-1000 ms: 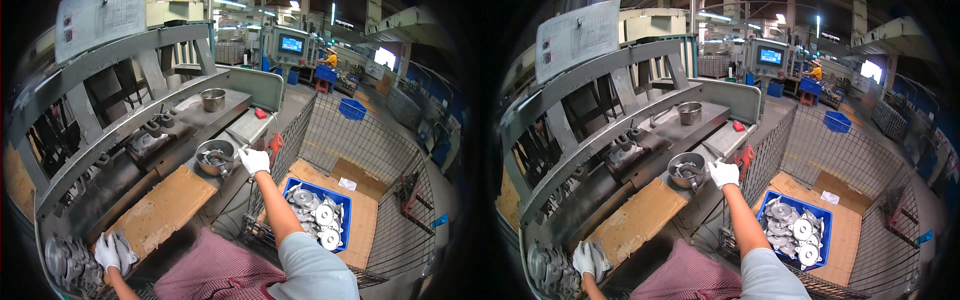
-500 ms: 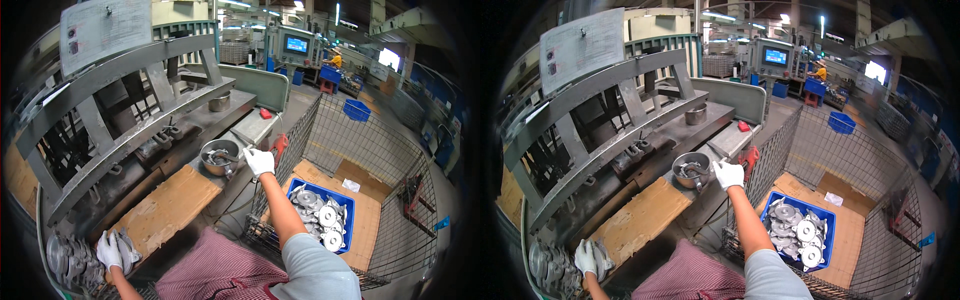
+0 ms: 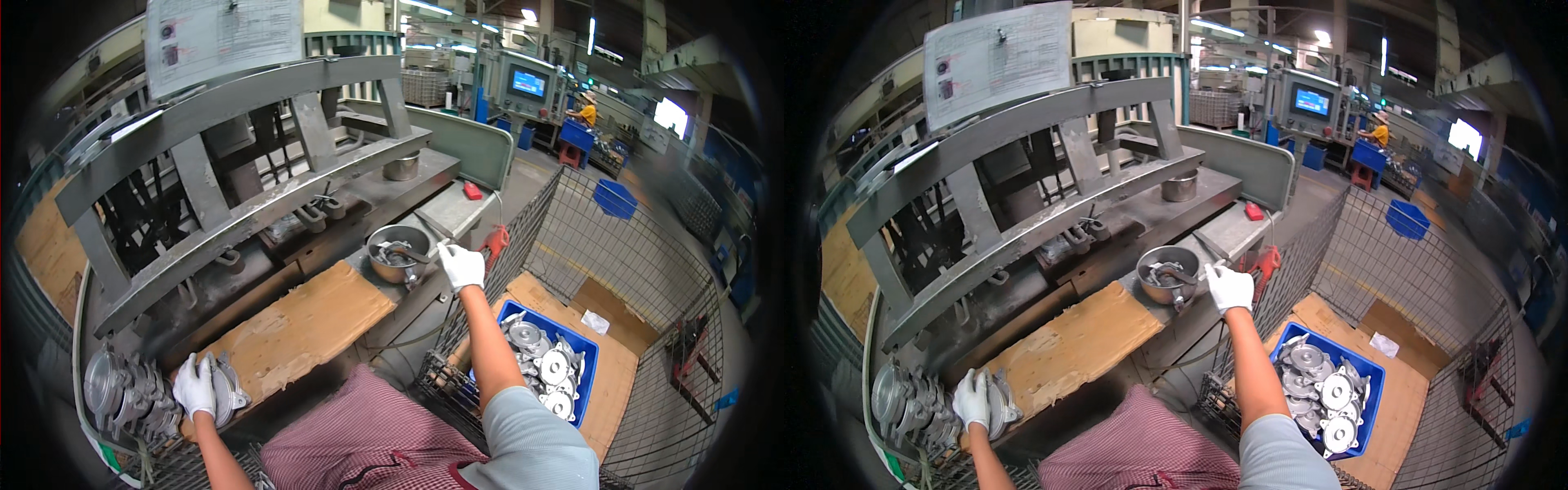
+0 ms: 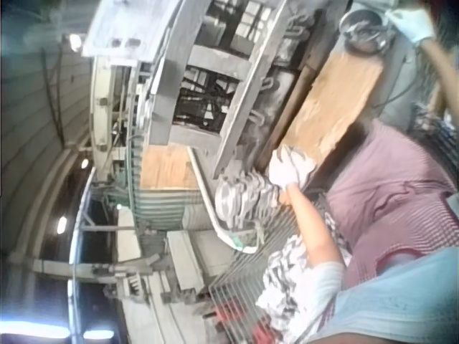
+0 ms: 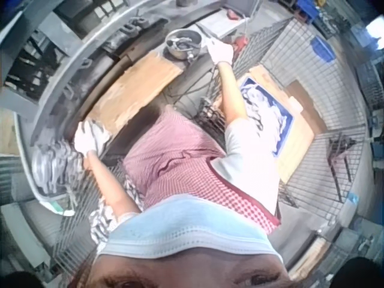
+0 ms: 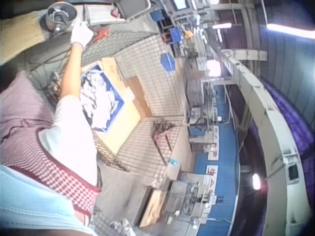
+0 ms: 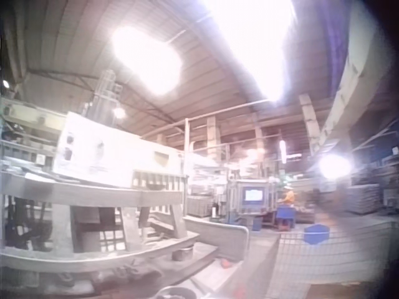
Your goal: The person deburrs the edges of metal castings using a deburring tool, then sorts them into a plastic sorting bin by hand.
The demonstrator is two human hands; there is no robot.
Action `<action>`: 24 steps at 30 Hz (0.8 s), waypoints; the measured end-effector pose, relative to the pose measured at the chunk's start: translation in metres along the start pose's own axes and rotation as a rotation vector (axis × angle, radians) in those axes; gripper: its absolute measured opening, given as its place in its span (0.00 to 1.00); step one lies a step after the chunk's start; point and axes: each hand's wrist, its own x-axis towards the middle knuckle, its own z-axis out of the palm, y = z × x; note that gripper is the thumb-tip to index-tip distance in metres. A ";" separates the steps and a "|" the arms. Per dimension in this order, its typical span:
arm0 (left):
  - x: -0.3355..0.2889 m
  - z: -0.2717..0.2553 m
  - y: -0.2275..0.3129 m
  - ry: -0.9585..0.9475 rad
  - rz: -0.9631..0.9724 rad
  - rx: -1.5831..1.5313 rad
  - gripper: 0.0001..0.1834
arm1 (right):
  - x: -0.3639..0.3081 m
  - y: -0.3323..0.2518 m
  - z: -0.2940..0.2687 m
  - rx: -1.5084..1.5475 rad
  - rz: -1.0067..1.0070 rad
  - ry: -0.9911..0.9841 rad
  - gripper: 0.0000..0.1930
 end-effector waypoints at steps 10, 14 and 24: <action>-0.001 -0.005 0.005 -0.015 -0.019 -0.005 0.27 | 0.000 -0.008 -0.013 0.020 0.057 -0.026 0.24; 0.000 -0.007 0.007 -0.011 -0.020 -0.017 0.27 | -0.002 -0.014 -0.023 0.026 0.032 0.000 0.23; 0.000 -0.007 0.007 -0.067 0.002 0.051 0.30 | 0.000 -0.010 -0.018 0.065 0.108 -0.024 0.23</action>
